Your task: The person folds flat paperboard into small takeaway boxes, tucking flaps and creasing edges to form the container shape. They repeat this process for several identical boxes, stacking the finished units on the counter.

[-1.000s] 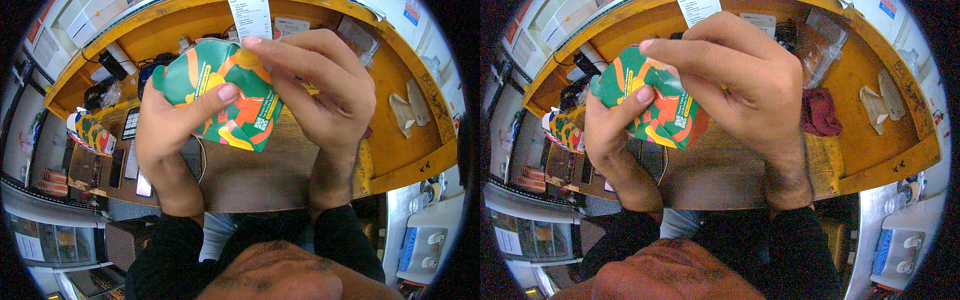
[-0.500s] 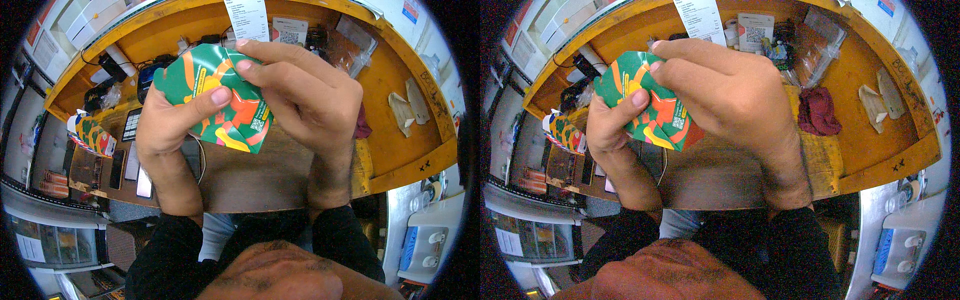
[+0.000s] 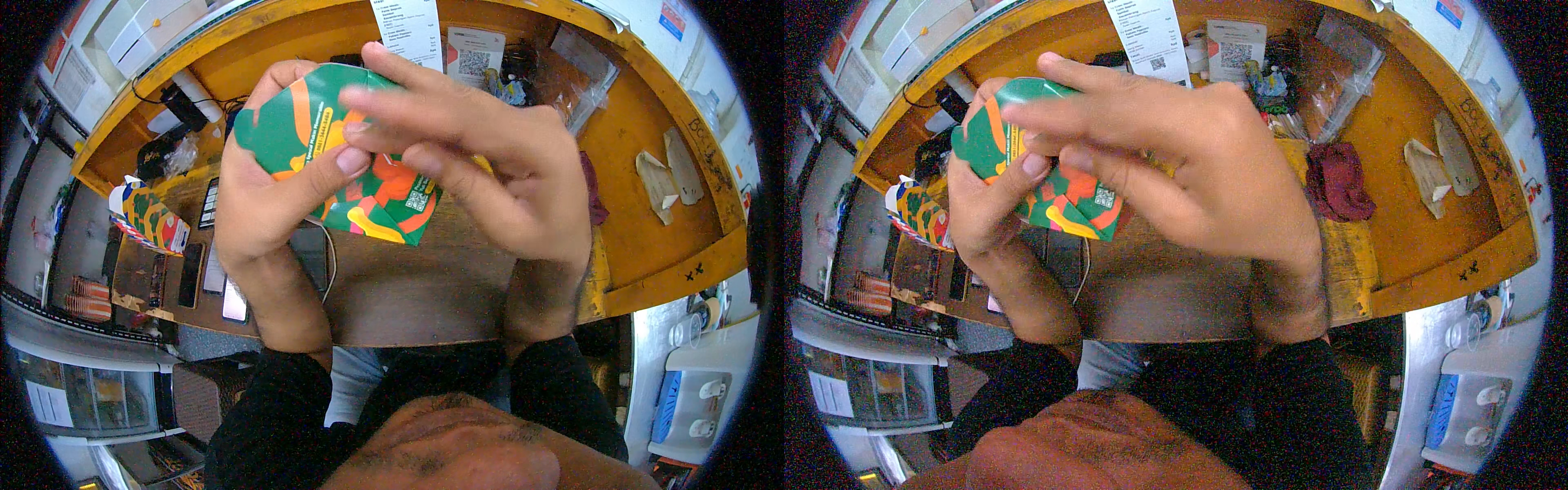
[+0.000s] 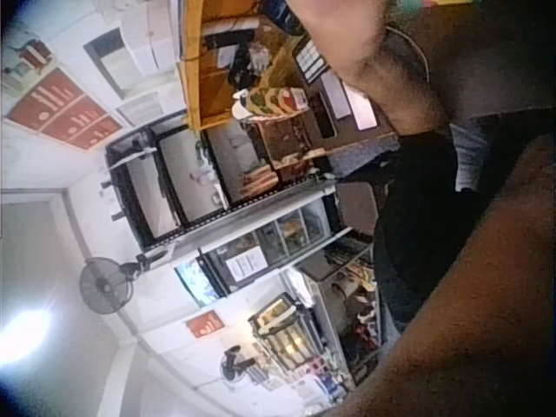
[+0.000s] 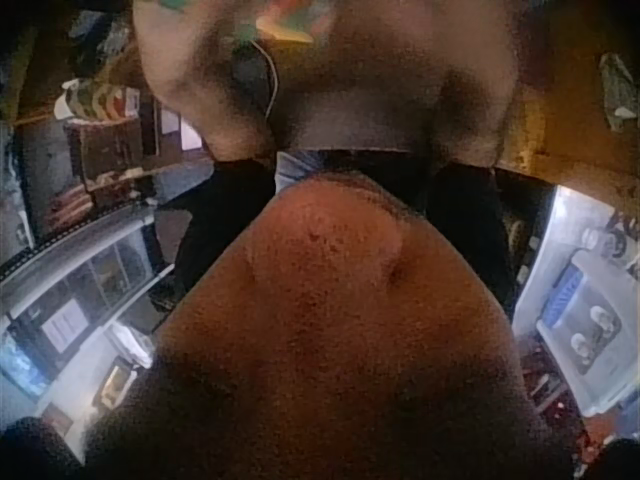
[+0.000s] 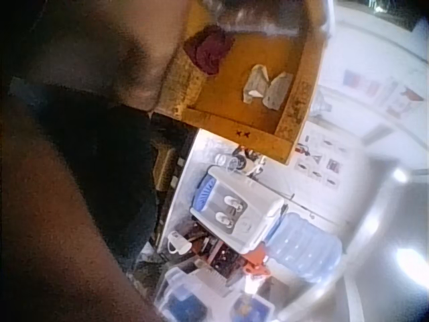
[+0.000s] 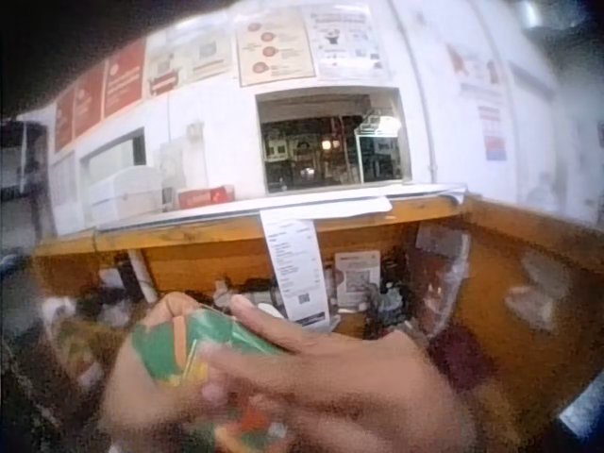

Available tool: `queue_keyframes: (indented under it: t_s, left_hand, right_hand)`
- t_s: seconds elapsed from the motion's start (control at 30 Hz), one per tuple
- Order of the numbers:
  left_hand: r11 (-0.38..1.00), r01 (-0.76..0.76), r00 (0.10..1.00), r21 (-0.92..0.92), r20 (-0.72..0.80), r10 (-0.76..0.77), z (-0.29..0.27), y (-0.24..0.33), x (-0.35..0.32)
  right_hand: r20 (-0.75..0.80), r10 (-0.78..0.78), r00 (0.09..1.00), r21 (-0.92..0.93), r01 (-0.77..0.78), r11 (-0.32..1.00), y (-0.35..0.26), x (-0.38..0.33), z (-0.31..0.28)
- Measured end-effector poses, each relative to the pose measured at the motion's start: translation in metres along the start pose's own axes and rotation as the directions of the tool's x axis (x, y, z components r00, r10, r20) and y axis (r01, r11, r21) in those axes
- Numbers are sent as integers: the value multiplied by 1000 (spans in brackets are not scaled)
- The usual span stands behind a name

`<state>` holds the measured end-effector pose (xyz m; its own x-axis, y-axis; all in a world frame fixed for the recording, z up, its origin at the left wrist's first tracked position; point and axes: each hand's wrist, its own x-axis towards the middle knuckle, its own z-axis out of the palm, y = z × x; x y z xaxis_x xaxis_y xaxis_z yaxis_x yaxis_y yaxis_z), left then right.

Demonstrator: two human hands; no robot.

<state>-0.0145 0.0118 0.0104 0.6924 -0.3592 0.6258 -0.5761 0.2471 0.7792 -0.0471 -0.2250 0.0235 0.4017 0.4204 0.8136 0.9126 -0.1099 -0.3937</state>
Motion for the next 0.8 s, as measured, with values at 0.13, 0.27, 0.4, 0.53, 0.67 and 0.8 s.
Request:
queue_keyframes:
  t_s: [0.13, 0.27, 0.4, 0.53, 0.67, 0.8]
  left_hand:
    - [997, -24, 999, -73, -45, 21, 15, 7, -3]
    - [999, -10, 1000, -51, -11, 9, 17, 11, -4]
    - [994, -107, 994, -13, -28, 107, 19, 5, -3]
    - [991, -132, 988, 3, -81, 132, 27, 4, -4]
    - [985, -142, 987, 100, -61, 149, 23, 6, -5]
    - [921, -137, 990, 365, 23, 139, 36, 15, -10]
  right_hand:
    - [-83, 109, 991, 440, -62, 896, -1, 2, 4]
    - [-114, 142, 983, 429, -80, 900, 5, 4, 7]
    - [-112, 168, 979, 273, -132, 953, 9, 0, 8]
    - [-71, 235, 969, 100, -228, 969, -2, -2, 12]
    - [-40, 215, 976, 36, -214, 976, -5, -1, 9]
    - [36, 143, 989, 49, -145, 988, 14, -3, -4]
